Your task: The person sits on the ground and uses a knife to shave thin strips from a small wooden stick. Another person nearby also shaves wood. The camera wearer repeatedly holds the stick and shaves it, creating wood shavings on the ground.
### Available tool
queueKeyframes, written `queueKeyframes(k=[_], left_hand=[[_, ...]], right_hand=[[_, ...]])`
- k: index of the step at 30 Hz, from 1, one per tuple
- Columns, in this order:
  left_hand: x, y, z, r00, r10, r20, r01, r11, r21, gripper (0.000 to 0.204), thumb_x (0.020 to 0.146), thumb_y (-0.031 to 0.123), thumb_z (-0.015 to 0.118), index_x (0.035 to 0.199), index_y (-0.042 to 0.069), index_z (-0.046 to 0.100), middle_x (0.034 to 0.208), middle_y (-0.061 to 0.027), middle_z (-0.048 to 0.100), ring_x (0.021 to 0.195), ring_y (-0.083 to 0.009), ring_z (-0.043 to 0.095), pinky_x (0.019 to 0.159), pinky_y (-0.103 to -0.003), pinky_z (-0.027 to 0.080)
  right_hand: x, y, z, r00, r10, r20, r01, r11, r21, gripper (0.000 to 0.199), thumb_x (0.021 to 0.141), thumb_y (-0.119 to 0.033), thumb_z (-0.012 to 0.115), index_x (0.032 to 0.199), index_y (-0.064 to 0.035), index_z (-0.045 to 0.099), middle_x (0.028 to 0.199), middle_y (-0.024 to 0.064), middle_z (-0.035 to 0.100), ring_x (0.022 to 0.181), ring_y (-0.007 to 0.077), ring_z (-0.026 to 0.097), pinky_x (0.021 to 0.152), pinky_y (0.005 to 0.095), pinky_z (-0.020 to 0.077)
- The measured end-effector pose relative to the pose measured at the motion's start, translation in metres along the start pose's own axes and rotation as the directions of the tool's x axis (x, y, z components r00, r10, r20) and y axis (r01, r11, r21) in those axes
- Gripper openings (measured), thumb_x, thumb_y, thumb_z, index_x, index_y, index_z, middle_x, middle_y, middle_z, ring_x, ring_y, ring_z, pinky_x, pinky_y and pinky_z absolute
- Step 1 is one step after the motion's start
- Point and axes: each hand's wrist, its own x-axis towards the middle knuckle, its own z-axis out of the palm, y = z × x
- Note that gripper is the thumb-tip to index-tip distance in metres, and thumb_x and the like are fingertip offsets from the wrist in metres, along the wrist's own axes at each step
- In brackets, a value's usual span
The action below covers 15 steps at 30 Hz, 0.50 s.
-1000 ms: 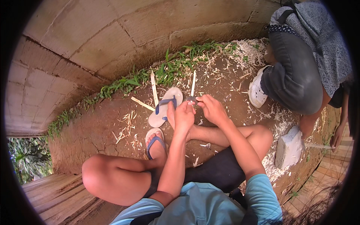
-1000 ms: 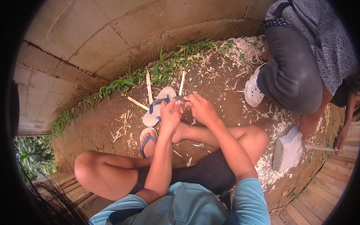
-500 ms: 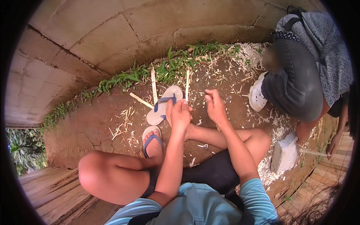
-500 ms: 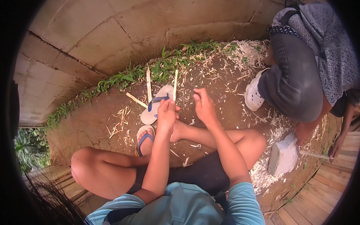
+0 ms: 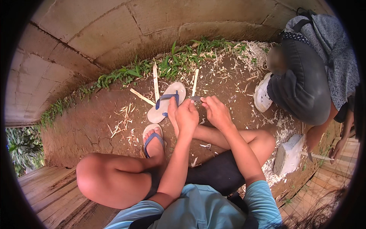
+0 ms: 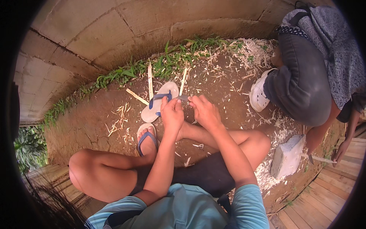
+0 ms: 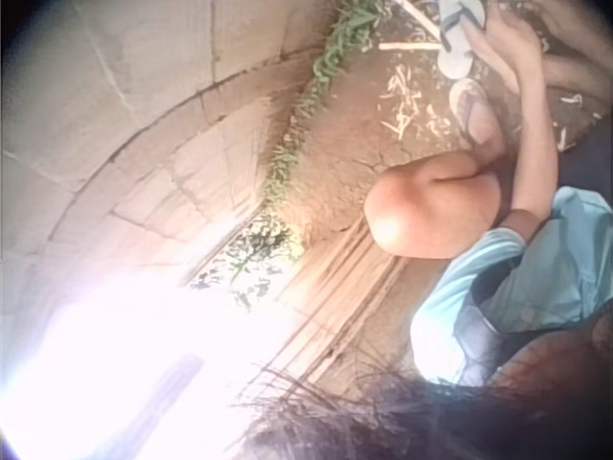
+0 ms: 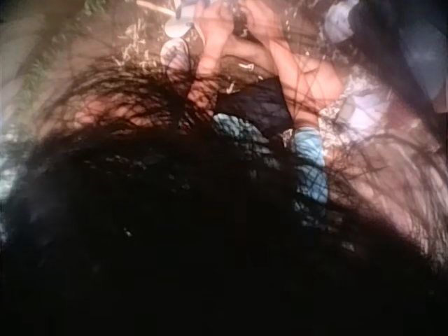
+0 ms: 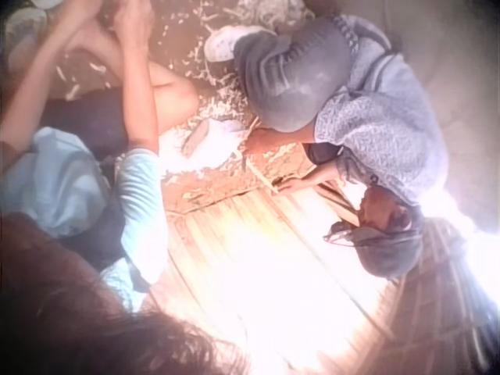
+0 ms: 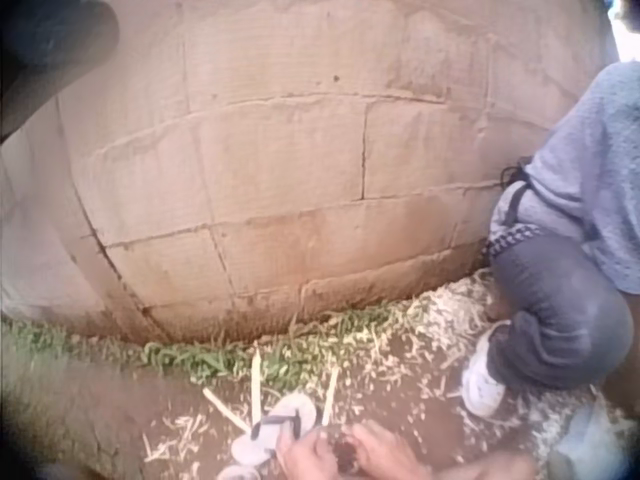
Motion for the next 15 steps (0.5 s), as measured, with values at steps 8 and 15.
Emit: queueKeyframes(k=[8,15], left_hand=[[0.0,-0.01,0.006,0.997,-0.019,-0.07,0.012,0.995,-0.099,0.023,0.091,0.014,0.055,0.1,-0.002,0.07,0.078,-0.0197,0.065,0.101,-0.0354,0.058,0.103,-0.044,0.038],[-0.017,-0.004,0.013,0.985,-0.173,-0.021,0.155,0.922,-0.354,0.025,0.087,-0.001,0.052,0.107,-0.007,0.065,0.102,-0.0145,0.064,0.08,-0.02,0.063,0.079,-0.031,0.05]], right_hand=[[0.009,-0.005,0.013,0.997,0.035,-0.071,-0.042,0.994,-0.104,0.014,0.094,-0.021,0.054,0.107,-0.0177,0.059,0.09,0.0119,0.06,0.074,0.0384,0.064,0.06,0.0505,0.0515],[0.024,0.059,0.008,0.885,0.41,-0.22,-0.386,0.911,0.145,0.017,0.098,-0.019,0.051,0.11,-0.0088,0.055,0.094,0.0185,0.066,0.083,0.0385,0.066,0.069,0.0435,0.0519]])
